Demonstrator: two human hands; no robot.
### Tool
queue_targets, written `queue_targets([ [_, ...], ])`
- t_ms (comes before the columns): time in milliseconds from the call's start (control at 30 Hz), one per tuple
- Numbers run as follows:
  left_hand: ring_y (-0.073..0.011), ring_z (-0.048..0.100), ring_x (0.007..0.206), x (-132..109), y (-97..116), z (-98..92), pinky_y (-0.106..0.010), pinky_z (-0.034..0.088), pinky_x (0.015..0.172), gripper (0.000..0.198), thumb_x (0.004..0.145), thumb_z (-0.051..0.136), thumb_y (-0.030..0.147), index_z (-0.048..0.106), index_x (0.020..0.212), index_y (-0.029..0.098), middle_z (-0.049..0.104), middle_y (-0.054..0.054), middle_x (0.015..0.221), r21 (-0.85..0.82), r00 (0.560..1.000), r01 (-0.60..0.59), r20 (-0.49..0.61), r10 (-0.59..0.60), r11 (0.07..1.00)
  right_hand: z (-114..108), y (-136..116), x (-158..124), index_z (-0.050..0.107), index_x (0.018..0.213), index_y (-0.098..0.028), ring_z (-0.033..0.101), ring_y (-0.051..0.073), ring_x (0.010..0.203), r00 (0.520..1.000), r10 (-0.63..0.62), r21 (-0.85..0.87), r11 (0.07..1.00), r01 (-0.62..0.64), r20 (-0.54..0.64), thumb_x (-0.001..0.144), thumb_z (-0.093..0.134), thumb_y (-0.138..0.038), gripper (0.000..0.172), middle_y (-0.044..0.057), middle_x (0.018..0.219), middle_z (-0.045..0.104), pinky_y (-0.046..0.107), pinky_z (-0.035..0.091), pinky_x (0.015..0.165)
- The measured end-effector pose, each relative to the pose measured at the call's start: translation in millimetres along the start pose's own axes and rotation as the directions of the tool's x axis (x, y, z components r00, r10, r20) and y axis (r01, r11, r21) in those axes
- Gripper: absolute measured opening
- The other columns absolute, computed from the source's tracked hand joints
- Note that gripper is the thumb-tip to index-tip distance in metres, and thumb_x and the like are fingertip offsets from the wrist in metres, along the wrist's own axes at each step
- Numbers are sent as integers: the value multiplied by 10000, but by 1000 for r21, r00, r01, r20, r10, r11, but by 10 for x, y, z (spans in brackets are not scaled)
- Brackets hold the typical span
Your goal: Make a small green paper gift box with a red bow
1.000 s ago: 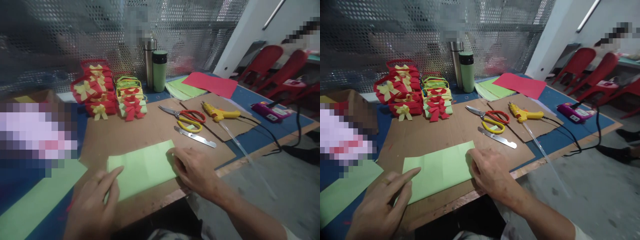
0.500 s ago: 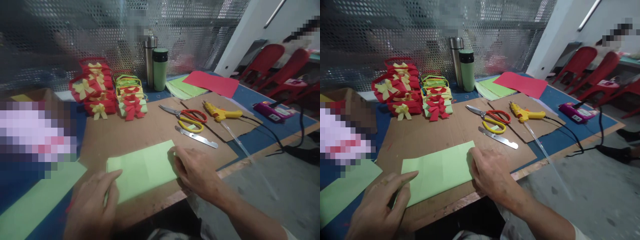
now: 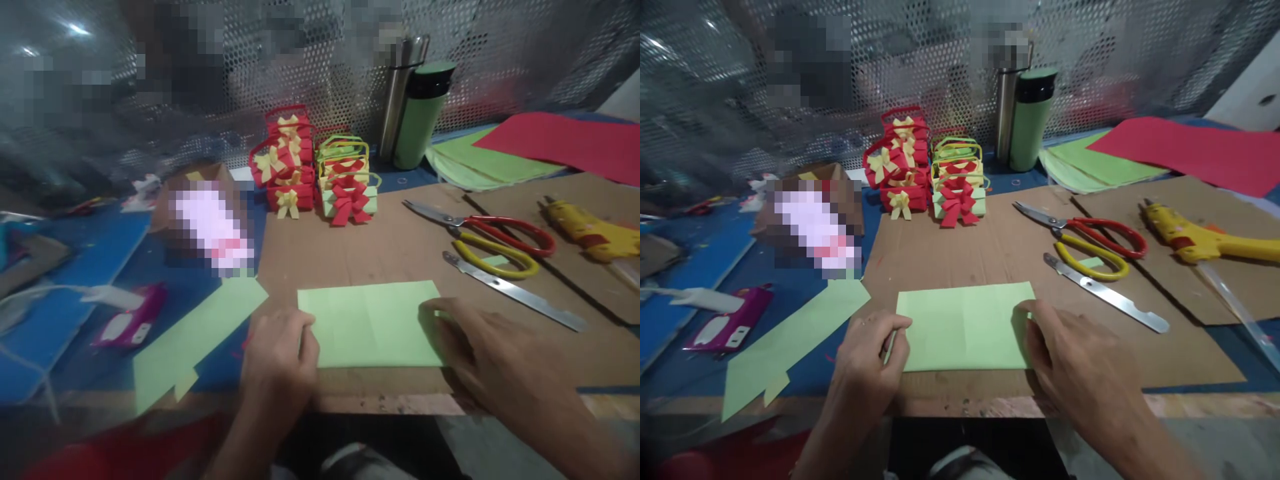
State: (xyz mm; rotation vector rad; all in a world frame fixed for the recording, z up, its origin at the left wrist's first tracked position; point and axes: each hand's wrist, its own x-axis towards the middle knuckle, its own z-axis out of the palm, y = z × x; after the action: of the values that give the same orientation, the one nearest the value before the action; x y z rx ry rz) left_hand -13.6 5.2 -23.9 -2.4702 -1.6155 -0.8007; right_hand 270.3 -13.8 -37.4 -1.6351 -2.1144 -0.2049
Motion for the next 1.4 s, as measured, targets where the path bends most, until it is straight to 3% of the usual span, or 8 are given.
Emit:
queue_targets([
  [367,-197,495,661,-28,42,17,-321,354,619,250,963,443,175,689,933,211,624,-21,678,35,991,133,16,-134,990,-2,-25,22,588,932,-239,601,228,467,999,-33,-35,999,31,-42,986,402,-287,200,26,569,636,316,302,501],
  [667,-186,538,635,2,1,28,-291,353,583,256,931,456,161,706,921,215,630,-17,655,84,995,98,8,-99,992,31,-8,31,601,877,-235,566,191,469,1000,11,-17,1000,-12,-24,947,428,-268,189,18,557,622,295,255,507],
  [967,-220,602,705,120,58,-40,-330,418,669,245,920,466,164,707,948,202,697,-49,753,179,971,148,162,-177,973,106,-30,65,619,874,-213,556,185,528,996,82,-29,996,-82,14,914,444,-229,180,39,630,664,303,220,545],
  [1100,-249,643,858,143,104,-59,-378,460,807,255,908,472,137,721,946,178,696,-92,864,185,981,102,144,-130,977,81,-69,116,613,895,-200,565,184,573,989,107,-34,994,-104,105,923,436,-189,179,59,708,703,313,196,566],
  [1200,-310,625,934,165,198,-119,-426,447,813,266,950,521,294,752,890,175,659,-138,896,275,988,62,122,-99,959,25,-97,165,615,943,-187,573,188,608,975,130,-56,991,-122,179,935,434,-170,182,76,768,727,328,179,577],
  [1300,-342,607,971,194,319,-195,-446,432,821,355,954,565,449,751,897,152,660,-177,972,377,979,3,187,-79,926,-19,-112,195,614,991,-174,580,194,666,972,135,-61,990,-125,195,946,437,-161,183,92,831,732,332,192,592],
  [1400,-335,599,1014,221,417,-237,-428,423,848,334,960,576,413,726,978,116,672,-195,1032,452,967,-47,245,-73,891,-35,-127,203,618,1026,-163,575,204,759,976,134,-55,990,-127,170,947,445,-152,191,103,906,714,317,249,625],
])
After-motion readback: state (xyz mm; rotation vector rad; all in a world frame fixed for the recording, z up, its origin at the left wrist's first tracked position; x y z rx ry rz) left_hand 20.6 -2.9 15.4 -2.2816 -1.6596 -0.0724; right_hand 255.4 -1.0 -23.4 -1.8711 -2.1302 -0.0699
